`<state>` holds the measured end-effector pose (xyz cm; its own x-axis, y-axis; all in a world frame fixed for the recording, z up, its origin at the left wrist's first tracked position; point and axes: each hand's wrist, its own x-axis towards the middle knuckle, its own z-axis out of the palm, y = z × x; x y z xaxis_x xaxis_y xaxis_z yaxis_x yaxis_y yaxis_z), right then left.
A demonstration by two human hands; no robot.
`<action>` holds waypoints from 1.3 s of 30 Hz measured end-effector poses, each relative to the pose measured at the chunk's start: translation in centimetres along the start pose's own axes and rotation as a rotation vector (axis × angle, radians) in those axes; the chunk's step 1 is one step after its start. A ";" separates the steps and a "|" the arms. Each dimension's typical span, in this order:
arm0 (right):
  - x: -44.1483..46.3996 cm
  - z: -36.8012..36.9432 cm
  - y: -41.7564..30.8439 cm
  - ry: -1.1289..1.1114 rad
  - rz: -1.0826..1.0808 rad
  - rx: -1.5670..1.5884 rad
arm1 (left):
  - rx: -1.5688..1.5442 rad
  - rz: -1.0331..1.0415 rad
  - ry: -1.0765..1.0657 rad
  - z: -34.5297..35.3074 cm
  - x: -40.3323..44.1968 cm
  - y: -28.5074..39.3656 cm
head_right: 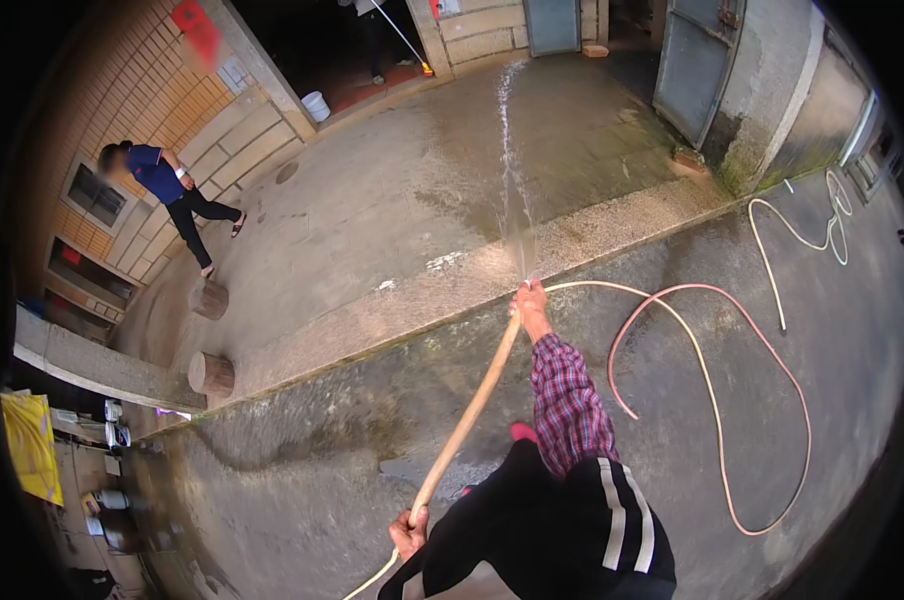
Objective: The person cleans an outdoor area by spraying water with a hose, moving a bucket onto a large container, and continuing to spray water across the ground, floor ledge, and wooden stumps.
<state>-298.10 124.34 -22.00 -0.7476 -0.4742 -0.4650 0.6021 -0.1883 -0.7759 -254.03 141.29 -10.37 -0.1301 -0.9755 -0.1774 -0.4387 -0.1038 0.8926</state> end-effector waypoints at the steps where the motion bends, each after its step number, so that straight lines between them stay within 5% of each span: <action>1: 0.2 0.2 0.4 -0.009 0.011 -0.008 | 0.005 -0.054 -0.017 -0.2 -0.2 0.2; 21: 1.5 11.8 6.5 -0.197 0.285 -0.182 | 0.200 -0.217 0.256 -0.9 -0.8 2.8; 39: -10.0 33.7 16.5 -0.405 0.337 -0.334 | -0.121 -0.205 0.456 -15.6 4.9 6.9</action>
<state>-271.26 96.97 -15.76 -0.3268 -0.7614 -0.5598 0.6169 0.2769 -0.7367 -243.84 132.81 1.43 0.3607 -0.9153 -0.1794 -0.3052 -0.2976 0.9046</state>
